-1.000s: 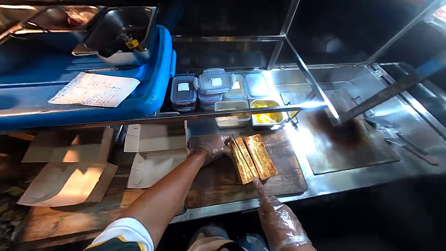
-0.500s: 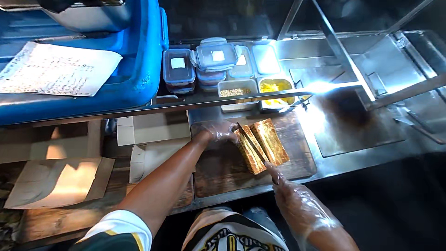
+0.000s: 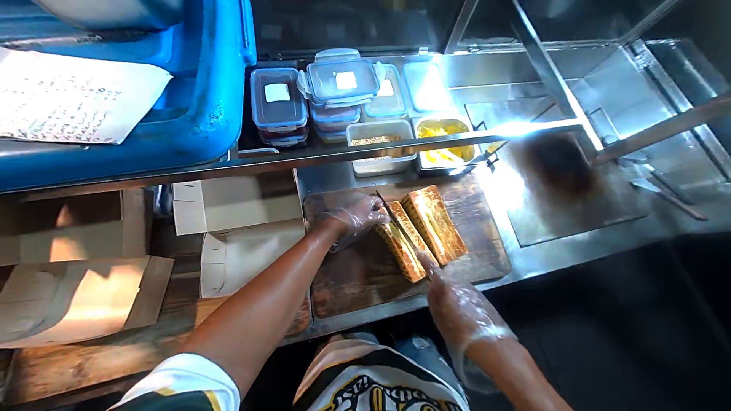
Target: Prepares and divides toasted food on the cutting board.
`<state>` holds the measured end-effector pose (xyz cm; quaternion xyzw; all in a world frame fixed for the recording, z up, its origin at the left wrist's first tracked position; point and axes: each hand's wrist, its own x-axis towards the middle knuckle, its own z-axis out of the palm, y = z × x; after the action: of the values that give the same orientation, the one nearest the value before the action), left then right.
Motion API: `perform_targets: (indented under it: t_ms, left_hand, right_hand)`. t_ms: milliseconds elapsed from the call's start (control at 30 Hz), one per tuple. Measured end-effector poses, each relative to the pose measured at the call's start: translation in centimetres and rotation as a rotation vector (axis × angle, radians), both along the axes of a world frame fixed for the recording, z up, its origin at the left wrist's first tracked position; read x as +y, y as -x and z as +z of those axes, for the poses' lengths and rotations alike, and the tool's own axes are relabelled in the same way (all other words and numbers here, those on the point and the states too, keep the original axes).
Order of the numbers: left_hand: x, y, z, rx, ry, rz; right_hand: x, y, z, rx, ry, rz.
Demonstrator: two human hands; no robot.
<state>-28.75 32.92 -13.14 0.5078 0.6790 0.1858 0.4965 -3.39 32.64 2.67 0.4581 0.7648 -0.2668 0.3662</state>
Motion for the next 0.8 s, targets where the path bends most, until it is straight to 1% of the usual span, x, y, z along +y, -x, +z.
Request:
perform_targets:
  t_ms: [67, 100, 133, 233, 267, 333, 367, 433, 467, 500, 533, 600, 633, 667, 733, 800]
  left_hand:
    - [-0.4, -0.1, 0.5, 0.049, -0.002, -0.008]
    - [-0.4, -0.2, 0.8, 0.070, -0.006, -0.002]
    - [-0.5, -0.3, 1.0, 0.082, -0.001, 0.018]
    - [-0.9, -1.3, 0.7, 0.064, -0.019, 0.103]
    - [-1.0, -1.5, 0.6, 0.069, -0.036, 0.126]
    - [-1.0, -1.5, 0.3, 0.084, -0.059, 0.141]
    - [-1.4, -1.6, 0.1, 0.071, -0.066, 0.150]
    - [-1.7, -1.9, 0.0, 0.041, -0.077, 0.172]
    - [-1.8, -2.1, -0.1, 0.026, -0.085, 0.182]
    - [-2.0, -2.4, -0.1, 0.009, -0.089, 0.192]
    - [-2.0, -2.5, -0.2, -0.006, -0.094, 0.203]
    - [-1.9, -2.5, -0.6, -0.046, -0.114, 0.209]
    - [-1.9, -2.4, -0.9, -0.071, -0.119, 0.212]
    - [-1.9, -2.4, -1.2, -0.112, -0.122, 0.218]
    - [-1.7, -2.5, -1.5, -0.143, -0.124, 0.235]
    - [-1.6, -2.9, -1.1, -0.168, -0.113, 0.268]
  right_hand:
    - [-1.3, -3.1, 1.9, 0.076, -0.007, 0.014]
    - [-1.7, -4.0, 2.7, 0.117, 0.007, 0.002]
    - [-1.8, -4.2, 2.7, 0.115, 0.023, 0.003]
    - [-1.3, -2.2, -0.3, 0.070, 0.032, -0.009]
    - [-1.1, -2.0, -0.7, 0.074, 0.030, -0.027]
    - [-1.8, -3.7, 0.0, 0.127, -0.006, -0.046]
    - [-2.7, -5.7, 0.6, 0.183, -0.043, -0.057]
    - [-4.2, -9.4, 0.6, 0.378, -0.179, -0.067]
    - [-4.8, -10.4, 0.2, 0.448, -0.225, -0.069]
    - [-5.1, -10.7, -0.2, 0.471, -0.231, -0.071]
    - [-5.0, -10.5, -0.3, 0.453, -0.196, -0.078]
    - [-4.4, -9.4, 0.0, 0.335, -0.073, -0.073]
    - [-4.3, -9.2, 0.0, 0.294, -0.045, -0.067]
    - [-4.4, -9.4, -0.1, 0.298, -0.057, -0.068]
    - [-4.9, -10.5, -0.5, 0.380, -0.157, -0.071]
    - [-4.8, -11.3, -0.7, 0.441, -0.202, -0.074]
